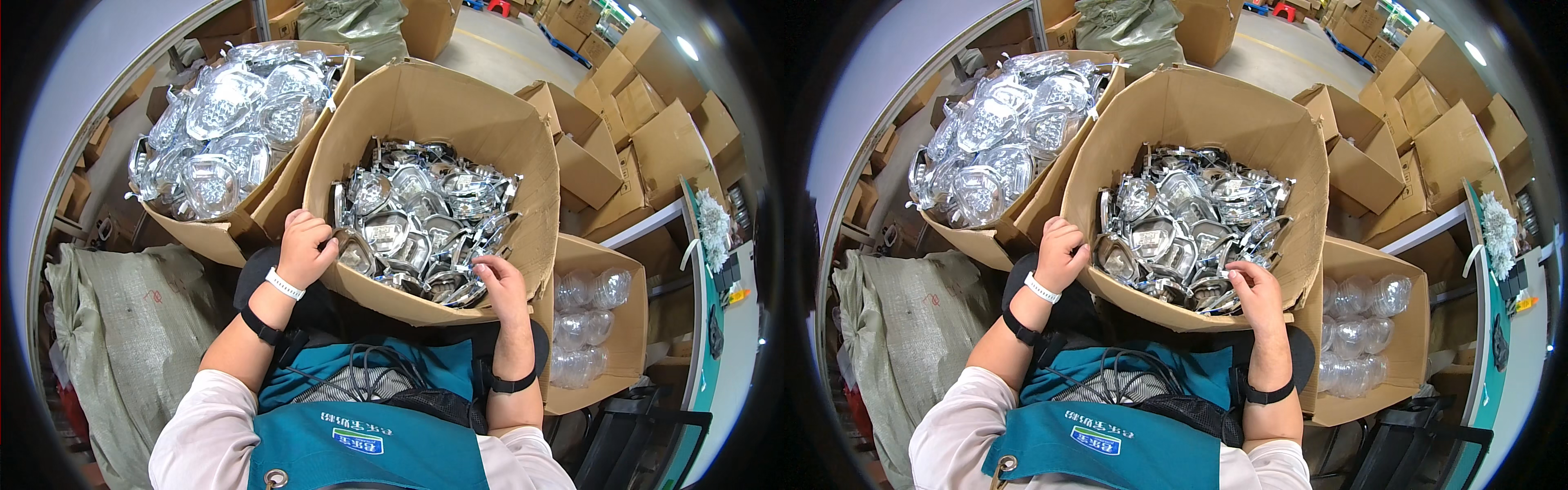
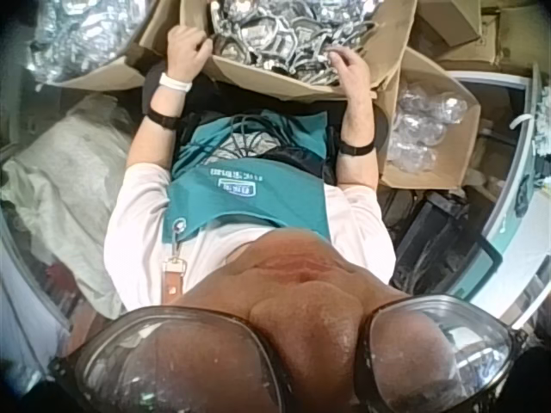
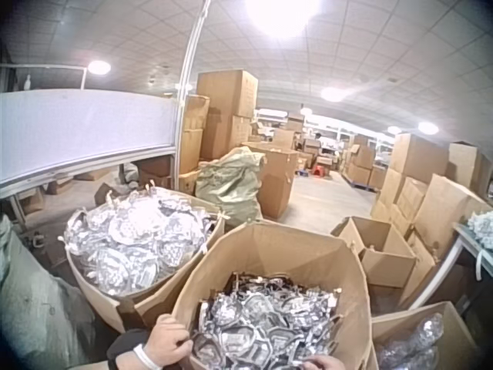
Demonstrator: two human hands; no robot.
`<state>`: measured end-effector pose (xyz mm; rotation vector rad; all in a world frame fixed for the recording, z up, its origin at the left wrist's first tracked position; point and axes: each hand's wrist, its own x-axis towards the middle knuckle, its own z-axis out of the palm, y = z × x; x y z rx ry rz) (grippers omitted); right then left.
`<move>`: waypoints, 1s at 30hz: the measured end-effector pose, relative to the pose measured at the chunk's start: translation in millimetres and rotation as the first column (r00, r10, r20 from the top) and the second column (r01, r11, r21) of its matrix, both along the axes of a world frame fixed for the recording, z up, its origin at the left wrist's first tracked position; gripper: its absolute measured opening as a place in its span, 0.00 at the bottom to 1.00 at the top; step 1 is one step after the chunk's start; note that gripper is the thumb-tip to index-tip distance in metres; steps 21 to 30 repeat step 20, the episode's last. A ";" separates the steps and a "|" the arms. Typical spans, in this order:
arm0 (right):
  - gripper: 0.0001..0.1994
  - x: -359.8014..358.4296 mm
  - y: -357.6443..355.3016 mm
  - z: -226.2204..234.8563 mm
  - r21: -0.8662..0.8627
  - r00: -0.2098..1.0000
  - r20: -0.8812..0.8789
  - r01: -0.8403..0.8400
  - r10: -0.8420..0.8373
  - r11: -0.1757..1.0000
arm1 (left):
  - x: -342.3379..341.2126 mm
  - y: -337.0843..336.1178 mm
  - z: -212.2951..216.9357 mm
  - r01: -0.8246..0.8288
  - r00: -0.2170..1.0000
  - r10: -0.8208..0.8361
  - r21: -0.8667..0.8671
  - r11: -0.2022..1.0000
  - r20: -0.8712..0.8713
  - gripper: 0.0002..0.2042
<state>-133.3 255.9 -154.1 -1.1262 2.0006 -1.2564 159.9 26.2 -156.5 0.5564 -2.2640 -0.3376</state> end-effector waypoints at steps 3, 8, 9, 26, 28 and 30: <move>0.09 0.8 -0.4 1.0 -0.001 1.000 0.011 -0.001 0.001 1.000 | 0.1 -0.4 0.2 -0.002 1.000 0.002 -0.006 1.000 0.004 0.09; 0.09 0.1 -0.2 -0.2 -0.005 1.000 0.017 0.001 -0.001 1.000 | 0.4 -1.0 -0.1 0.003 1.000 -0.003 -0.006 1.000 0.006 0.09; 0.08 -0.1 -0.2 -0.8 -0.006 1.000 0.010 0.001 -0.001 1.000 | 0.4 -0.9 -0.1 0.002 1.000 -0.002 -0.005 1.000 0.004 0.09; 0.08 -0.9 -0.3 -0.7 -0.001 1.000 -0.001 -0.006 0.006 1.000 | -0.6 0.7 1.1 0.004 1.000 -0.004 0.001 1.000 -0.008 0.10; 0.08 -0.9 -0.3 -0.7 -0.001 1.000 -0.001 -0.006 0.006 1.000 | -0.6 0.7 1.1 0.004 1.000 -0.004 0.001 1.000 -0.008 0.10; 0.08 -0.9 -0.3 -0.7 -0.001 1.000 -0.001 -0.006 0.006 1.000 | -0.6 0.7 1.1 0.004 1.000 -0.004 0.001 1.000 -0.008 0.10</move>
